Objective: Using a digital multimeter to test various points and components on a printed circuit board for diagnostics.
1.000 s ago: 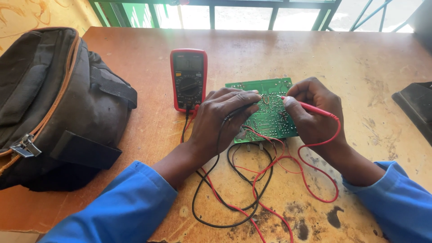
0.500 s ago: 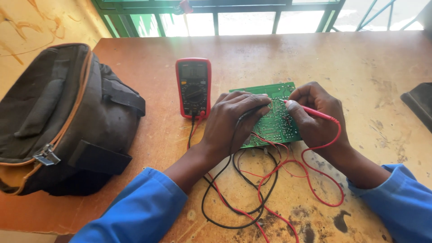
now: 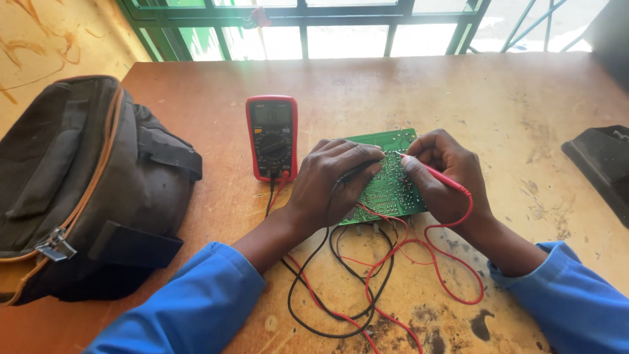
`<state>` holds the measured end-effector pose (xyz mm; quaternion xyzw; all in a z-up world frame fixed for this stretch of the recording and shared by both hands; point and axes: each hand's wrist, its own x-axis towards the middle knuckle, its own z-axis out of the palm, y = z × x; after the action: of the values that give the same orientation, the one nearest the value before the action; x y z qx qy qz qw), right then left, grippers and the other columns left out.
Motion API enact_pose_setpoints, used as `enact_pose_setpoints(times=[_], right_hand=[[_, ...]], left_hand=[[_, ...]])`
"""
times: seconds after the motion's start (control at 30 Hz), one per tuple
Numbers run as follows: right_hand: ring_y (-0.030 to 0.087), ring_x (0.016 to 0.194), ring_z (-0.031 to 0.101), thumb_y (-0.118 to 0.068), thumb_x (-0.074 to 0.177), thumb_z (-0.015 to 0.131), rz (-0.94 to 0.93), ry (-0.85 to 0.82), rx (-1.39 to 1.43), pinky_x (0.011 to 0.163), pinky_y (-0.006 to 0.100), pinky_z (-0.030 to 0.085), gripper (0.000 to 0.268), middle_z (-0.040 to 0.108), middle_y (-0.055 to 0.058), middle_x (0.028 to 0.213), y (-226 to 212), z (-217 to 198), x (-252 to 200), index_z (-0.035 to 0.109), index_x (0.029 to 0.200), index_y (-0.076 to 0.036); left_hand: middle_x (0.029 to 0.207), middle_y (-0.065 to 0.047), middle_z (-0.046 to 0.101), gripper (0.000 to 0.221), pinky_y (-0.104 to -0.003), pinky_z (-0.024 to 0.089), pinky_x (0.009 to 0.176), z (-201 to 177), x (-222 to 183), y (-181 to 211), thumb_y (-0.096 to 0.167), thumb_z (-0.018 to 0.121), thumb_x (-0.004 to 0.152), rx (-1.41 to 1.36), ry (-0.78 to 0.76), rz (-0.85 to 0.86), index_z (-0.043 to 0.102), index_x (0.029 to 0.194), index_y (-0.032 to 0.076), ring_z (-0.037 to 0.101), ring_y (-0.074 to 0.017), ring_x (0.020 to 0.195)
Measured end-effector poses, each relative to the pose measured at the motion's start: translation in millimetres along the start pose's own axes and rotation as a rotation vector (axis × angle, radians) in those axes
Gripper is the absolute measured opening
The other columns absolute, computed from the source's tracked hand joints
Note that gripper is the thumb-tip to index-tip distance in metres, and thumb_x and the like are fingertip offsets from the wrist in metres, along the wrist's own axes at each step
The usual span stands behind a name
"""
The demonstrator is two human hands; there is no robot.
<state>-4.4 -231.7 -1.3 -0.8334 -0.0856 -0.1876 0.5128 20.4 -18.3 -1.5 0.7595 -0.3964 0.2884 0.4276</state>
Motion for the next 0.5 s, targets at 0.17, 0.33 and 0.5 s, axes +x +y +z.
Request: enact_pose_setpoints(times=[0.17,0.33,0.5], right_hand=[[0.014,0.066,0.062,-0.012,0.094,0.073,0.024,-0.012,0.054,0.064,0.031,0.051,0.013,0.065,0.010,0.070,4,-2,-1,0.068,0.103,-0.003],[0.017,0.064,0.062,-0.010,0.092,0.072,0.018,0.018,0.072,0.062,0.032,0.051,0.015,0.065,0.013,0.068,-2,0,-4,0.068,0.103,-0.001],[0.013,0.059,0.062,-0.009,0.088,0.075,0.060,0.038,0.088,0.059,0.028,0.052,0.014,0.066,0.010,0.065,7,3,-8,0.071,0.100,-0.004]], left_hand=[[0.105,-0.004,0.078,0.015,-0.042,0.054,0.095,2,-1,-1,0.027,0.067,0.100,-0.072,0.025,-0.048,0.075,0.110,0.019,0.074,-0.0305,0.104],[0.104,-0.011,0.077,0.016,-0.049,0.054,0.094,-7,-2,11,0.024,0.066,0.100,-0.069,0.045,-0.031,0.074,0.111,0.014,0.073,-0.0377,0.104],[0.109,-0.008,0.077,0.018,-0.045,0.054,0.098,-5,-6,12,0.024,0.066,0.101,-0.070,0.050,-0.085,0.075,0.111,0.012,0.073,-0.0336,0.111]])
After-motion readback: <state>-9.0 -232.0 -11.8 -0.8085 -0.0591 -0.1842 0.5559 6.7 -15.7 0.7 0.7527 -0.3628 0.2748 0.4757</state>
